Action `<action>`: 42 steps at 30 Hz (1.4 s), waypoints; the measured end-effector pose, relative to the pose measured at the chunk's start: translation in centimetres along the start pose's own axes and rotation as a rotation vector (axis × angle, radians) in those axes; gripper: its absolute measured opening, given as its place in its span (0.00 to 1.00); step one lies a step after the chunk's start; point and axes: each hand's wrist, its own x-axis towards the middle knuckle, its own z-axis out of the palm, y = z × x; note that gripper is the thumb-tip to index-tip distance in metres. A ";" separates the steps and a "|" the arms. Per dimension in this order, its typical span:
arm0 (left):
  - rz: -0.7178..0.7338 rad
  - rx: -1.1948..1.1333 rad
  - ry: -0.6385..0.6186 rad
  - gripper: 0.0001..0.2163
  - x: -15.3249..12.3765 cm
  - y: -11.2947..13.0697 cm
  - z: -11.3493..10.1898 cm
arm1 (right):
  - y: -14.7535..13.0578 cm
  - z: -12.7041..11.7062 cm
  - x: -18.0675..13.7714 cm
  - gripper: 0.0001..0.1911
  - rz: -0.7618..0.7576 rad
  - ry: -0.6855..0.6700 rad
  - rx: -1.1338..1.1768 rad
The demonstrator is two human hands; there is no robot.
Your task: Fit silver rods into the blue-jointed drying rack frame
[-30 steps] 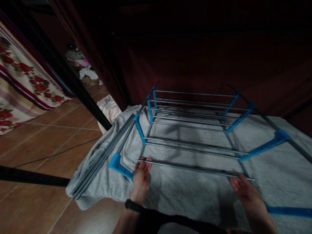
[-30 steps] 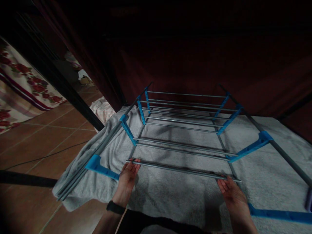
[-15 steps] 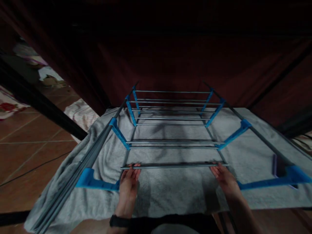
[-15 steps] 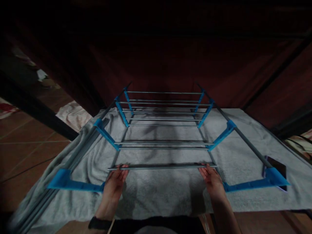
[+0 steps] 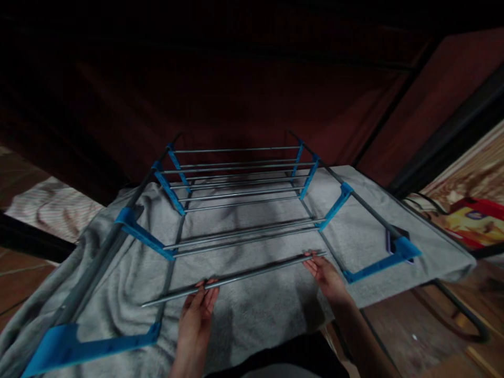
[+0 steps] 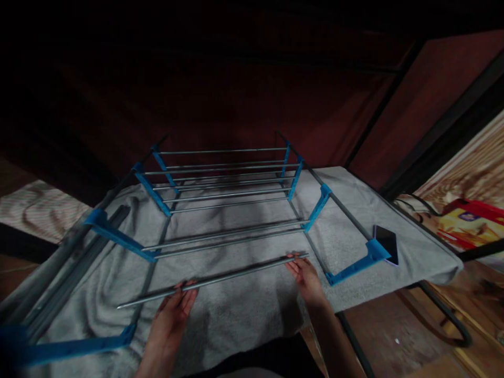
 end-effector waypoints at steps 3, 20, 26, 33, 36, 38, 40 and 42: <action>-0.032 0.013 -0.001 0.12 -0.7 -0.5 0.8 | 0.0 0.1 -0.1 0.20 0.009 0.010 -0.003; -0.086 0.080 -0.085 0.10 -2.1 -3.4 3.0 | 1.3 1.3 -1.3 0.15 0.044 -0.057 -0.026; -0.132 0.077 -0.101 0.12 -2.9 -4.0 3.9 | 1.7 1.7 -1.6 0.18 0.085 -0.061 -0.030; -0.140 0.073 -0.123 0.11 -3.2 -4.7 4.2 | 1.9 1.7 -1.7 0.19 0.085 -0.067 -0.030; -0.152 0.076 -0.125 0.10 -3.1 -4.7 4.1 | 1.7 1.5 -1.4 0.20 0.085 -0.056 -0.018; -0.147 0.067 -0.122 0.10 -3.0 -4.6 4.1 | 1.6 1.4 -1.1 0.21 0.086 -0.047 -0.020; -0.137 0.052 -0.117 0.10 -3.0 -4.5 4.1 | 1.5 1.3 -0.9 0.22 0.089 -0.042 -0.021; -0.144 0.043 -0.123 0.10 -3.0 -4.6 4.0 | 1.5 1.3 -0.8 0.23 0.092 -0.036 -0.019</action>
